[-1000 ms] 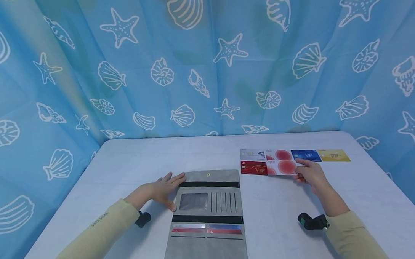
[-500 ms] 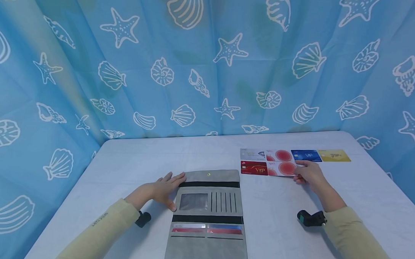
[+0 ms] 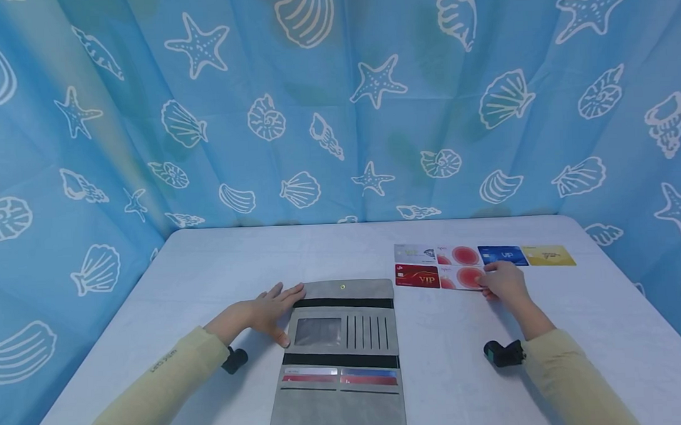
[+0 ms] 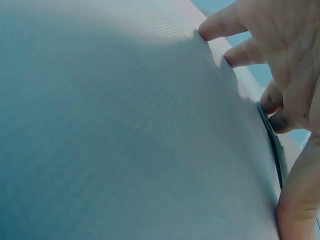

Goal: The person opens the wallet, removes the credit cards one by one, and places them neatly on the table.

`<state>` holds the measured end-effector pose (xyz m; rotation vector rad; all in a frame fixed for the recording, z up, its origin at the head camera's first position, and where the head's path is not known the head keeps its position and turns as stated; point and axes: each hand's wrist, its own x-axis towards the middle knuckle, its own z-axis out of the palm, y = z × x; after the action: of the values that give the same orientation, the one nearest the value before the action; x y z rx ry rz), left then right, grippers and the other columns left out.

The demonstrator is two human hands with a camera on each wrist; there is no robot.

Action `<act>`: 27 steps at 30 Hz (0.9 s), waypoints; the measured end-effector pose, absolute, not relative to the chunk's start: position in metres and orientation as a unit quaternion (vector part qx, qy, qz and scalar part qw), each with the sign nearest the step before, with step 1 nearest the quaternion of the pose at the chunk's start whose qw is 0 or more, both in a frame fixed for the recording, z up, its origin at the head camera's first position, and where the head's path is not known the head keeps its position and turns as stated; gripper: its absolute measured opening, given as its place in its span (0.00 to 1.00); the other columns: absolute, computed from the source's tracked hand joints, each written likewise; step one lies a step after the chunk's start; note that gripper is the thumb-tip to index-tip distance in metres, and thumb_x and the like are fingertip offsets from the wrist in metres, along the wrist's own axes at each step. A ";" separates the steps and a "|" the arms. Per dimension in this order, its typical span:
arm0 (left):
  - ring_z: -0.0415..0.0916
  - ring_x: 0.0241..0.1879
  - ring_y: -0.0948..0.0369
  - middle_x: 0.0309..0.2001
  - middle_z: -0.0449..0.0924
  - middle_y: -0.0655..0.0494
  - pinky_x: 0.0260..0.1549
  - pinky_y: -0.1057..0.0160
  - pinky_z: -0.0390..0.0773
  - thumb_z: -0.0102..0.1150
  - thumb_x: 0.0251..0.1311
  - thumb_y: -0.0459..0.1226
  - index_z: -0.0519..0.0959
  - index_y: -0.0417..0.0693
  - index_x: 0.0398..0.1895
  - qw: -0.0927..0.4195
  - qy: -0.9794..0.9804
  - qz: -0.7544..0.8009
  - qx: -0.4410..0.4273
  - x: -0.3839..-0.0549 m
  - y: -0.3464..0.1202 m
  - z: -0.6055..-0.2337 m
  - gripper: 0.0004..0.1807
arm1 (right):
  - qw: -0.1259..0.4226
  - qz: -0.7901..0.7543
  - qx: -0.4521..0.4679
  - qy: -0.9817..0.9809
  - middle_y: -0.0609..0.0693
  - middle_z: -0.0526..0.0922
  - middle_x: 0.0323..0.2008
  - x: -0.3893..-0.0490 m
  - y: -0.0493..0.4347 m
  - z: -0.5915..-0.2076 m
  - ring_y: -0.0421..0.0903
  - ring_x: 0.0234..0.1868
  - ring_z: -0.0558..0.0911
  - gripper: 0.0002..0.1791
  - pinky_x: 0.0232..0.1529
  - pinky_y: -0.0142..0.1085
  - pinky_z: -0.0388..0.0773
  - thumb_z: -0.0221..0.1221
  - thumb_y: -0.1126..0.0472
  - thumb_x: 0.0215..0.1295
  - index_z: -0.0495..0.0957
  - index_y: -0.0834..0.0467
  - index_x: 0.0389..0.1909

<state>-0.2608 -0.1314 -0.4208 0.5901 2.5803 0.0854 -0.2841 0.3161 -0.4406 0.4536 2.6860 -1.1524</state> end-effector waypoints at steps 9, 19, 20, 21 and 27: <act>0.32 0.71 0.47 0.73 0.37 0.58 0.66 0.44 0.44 0.69 0.40 0.52 0.44 0.53 0.72 0.245 0.945 0.029 0.213 -0.261 -0.131 -0.421 0.58 | 0.092 -0.325 0.134 0.932 0.64 0.74 0.31 -0.288 0.309 -0.435 0.44 0.23 0.75 0.26 0.23 0.27 0.73 0.56 0.63 0.61 0.62 0.78 0.51; 0.32 0.71 0.46 0.73 0.37 0.57 0.65 0.43 0.44 0.70 0.41 0.52 0.44 0.52 0.72 0.242 0.945 0.029 0.218 -0.260 -0.131 -0.420 0.58 | 0.124 -0.231 0.145 0.954 0.62 0.70 0.28 -0.302 0.304 -0.436 0.49 0.24 0.73 0.25 0.26 0.33 0.73 0.58 0.61 0.61 0.64 0.77 0.48; 0.32 0.71 0.46 0.73 0.37 0.57 0.65 0.43 0.44 0.70 0.41 0.52 0.44 0.52 0.72 0.242 0.945 0.028 0.219 -0.260 -0.131 -0.420 0.58 | 0.125 -0.227 0.146 0.955 0.62 0.70 0.28 -0.305 0.305 -0.439 0.48 0.23 0.73 0.25 0.25 0.33 0.73 0.58 0.61 0.60 0.64 0.76 0.48; 0.32 0.71 0.46 0.73 0.36 0.57 0.65 0.43 0.44 0.70 0.41 0.52 0.44 0.52 0.72 0.242 0.945 0.029 0.219 -0.260 -0.131 -0.420 0.58 | 0.127 -0.226 0.139 0.956 0.62 0.70 0.28 -0.307 0.308 -0.442 0.48 0.23 0.73 0.25 0.25 0.32 0.73 0.58 0.60 0.60 0.63 0.76 0.49; 0.32 0.71 0.46 0.73 0.36 0.57 0.65 0.43 0.44 0.69 0.41 0.52 0.43 0.52 0.72 0.246 0.944 0.030 0.219 -0.261 -0.131 -0.420 0.58 | 0.147 -0.194 0.131 0.961 0.59 0.69 0.24 -0.308 0.307 -0.442 0.48 0.22 0.72 0.25 0.25 0.33 0.72 0.58 0.58 0.61 0.64 0.76 0.47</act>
<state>-0.2606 -0.1313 -0.4199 0.5983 2.5741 0.0826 -0.3082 0.3071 -0.4423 0.3767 2.7654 -0.5585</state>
